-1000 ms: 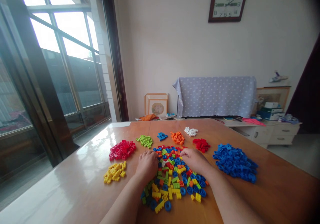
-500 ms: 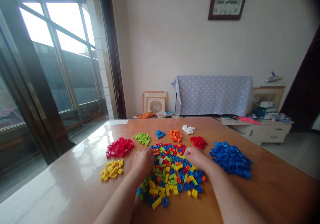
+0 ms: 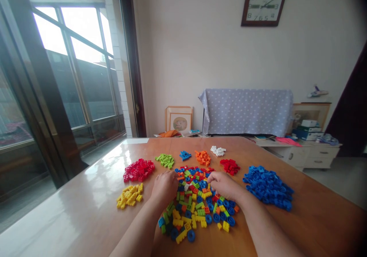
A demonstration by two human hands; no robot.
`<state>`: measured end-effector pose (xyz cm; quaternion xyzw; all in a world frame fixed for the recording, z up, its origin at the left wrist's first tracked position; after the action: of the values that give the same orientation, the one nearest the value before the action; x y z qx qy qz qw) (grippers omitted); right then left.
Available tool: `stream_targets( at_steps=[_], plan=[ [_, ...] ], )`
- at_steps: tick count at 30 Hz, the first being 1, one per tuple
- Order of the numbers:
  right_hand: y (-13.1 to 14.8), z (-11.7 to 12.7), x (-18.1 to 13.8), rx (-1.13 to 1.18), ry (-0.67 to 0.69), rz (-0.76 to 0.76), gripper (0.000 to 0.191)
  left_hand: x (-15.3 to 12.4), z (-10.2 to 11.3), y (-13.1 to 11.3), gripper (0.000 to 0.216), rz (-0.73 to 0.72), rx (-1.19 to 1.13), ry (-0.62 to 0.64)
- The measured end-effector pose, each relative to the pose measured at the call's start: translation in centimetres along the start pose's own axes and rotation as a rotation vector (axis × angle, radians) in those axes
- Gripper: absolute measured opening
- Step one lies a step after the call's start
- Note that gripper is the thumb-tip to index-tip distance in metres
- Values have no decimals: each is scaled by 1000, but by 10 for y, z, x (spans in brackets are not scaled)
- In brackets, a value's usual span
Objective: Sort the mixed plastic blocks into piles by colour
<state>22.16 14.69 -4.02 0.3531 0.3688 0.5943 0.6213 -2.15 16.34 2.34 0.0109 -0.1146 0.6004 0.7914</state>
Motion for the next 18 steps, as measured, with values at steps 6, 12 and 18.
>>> stream_targets(
  at_steps=[6, 12, 18],
  plan=[
    [2, 5, 1, -26, -26, 31, 20, 3, -7, 17, 30, 72, -22, 13],
    [7, -12, -9, 34, 136, -9, 20, 12, -34, 41, 32, 135, -51, 48],
    [8, -11, -10, 55, 110, -15, 21, 19, -39, 56, 31, 154, -90, 36]
  ],
)
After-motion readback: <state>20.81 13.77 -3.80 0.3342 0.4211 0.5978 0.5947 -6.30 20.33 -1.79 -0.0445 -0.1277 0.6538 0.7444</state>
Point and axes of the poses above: each hand's wrist, its own x-axis towards the middle knuckle, its own z-axis out of the back of the hand, y = z × x, the point moved 10 cm from there along x, towards the middle knuckle, and after that the axes turned 15 degrees about x, right-handed, at the moved point
